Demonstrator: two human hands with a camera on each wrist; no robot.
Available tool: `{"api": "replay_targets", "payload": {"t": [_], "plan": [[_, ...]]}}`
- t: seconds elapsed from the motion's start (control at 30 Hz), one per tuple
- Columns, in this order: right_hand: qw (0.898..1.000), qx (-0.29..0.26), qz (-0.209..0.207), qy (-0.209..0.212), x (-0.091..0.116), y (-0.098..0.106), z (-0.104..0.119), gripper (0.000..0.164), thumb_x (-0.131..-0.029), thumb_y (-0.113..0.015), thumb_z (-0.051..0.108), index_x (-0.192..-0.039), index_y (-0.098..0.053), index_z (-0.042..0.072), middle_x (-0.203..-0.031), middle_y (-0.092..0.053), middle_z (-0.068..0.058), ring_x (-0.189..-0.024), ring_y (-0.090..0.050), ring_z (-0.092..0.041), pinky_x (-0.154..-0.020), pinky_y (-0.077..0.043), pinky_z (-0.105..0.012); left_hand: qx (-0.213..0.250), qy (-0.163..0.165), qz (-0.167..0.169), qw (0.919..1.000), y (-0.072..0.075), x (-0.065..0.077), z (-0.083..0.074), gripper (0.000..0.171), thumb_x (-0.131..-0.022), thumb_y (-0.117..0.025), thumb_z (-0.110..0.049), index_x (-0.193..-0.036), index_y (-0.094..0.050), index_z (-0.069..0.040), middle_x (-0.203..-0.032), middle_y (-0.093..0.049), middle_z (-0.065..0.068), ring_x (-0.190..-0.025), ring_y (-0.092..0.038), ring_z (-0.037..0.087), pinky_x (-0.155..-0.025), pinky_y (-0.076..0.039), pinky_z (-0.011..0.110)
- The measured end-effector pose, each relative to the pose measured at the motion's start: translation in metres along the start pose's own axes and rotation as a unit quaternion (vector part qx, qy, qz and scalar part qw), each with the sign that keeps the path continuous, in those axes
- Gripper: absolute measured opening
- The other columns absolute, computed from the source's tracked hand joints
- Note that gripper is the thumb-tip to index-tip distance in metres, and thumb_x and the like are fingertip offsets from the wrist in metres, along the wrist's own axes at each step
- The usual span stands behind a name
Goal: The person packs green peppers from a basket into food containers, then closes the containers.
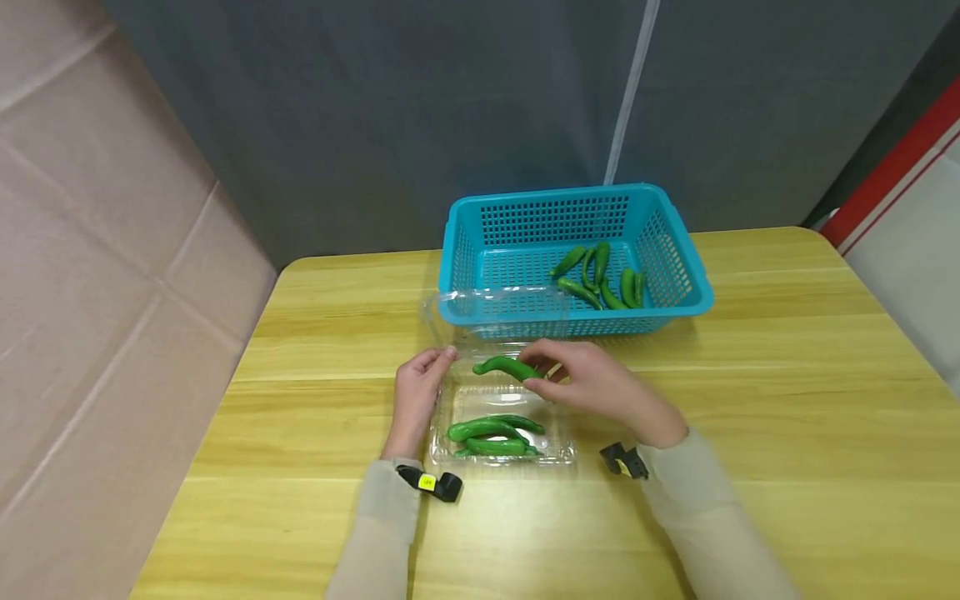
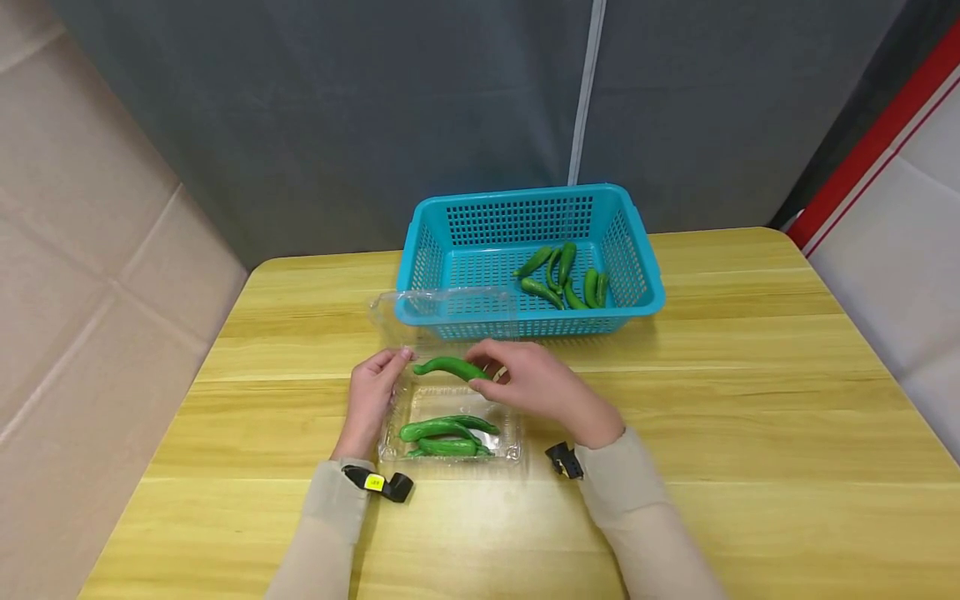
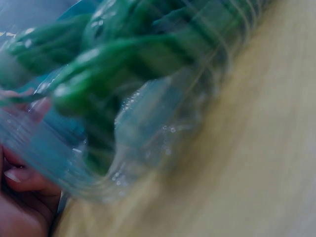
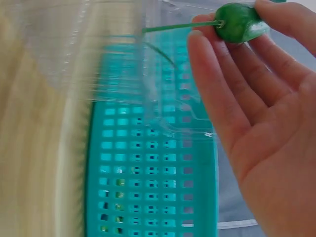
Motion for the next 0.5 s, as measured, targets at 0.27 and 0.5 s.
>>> {"api": "replay_targets", "payload": {"t": [0.27,0.5], "plan": [[0.999,0.031,0.022,-0.016,-0.005,-0.019,-0.008,0.028,-0.084,-0.062,0.025,-0.110,-0.058,0.015,-0.092,-0.060,0.008,-0.083,-0.056,-0.006,-0.074,-0.049,-0.028,-0.004,-0.006,-0.006,1.0000,0.001,0.000,-0.001,0.031,-0.086,-0.060,-0.029,-0.094,-0.067,0.001,-0.059,-0.051,0.020,-0.033,-0.029,0.004,-0.032,-0.024,0.022],[0.998,0.054,0.022,-0.025,-0.008,-0.030,-0.011,0.028,-0.084,-0.063,0.026,-0.109,-0.059,0.016,-0.090,-0.060,0.010,-0.080,-0.055,-0.002,-0.073,-0.048,-0.025,0.008,-0.005,-0.003,1.0000,0.001,-0.002,0.003,0.030,-0.085,-0.061,-0.030,-0.092,-0.067,-0.001,-0.050,-0.044,0.008,-0.033,-0.029,0.005,-0.032,-0.023,0.023]]}}
Point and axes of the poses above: each hand's wrist, its own x-axis away from the middle knuckle, its own y-axis out of the back of the hand, z = x × y, the point moved 5 cm from there along -x, towards the middle knuckle
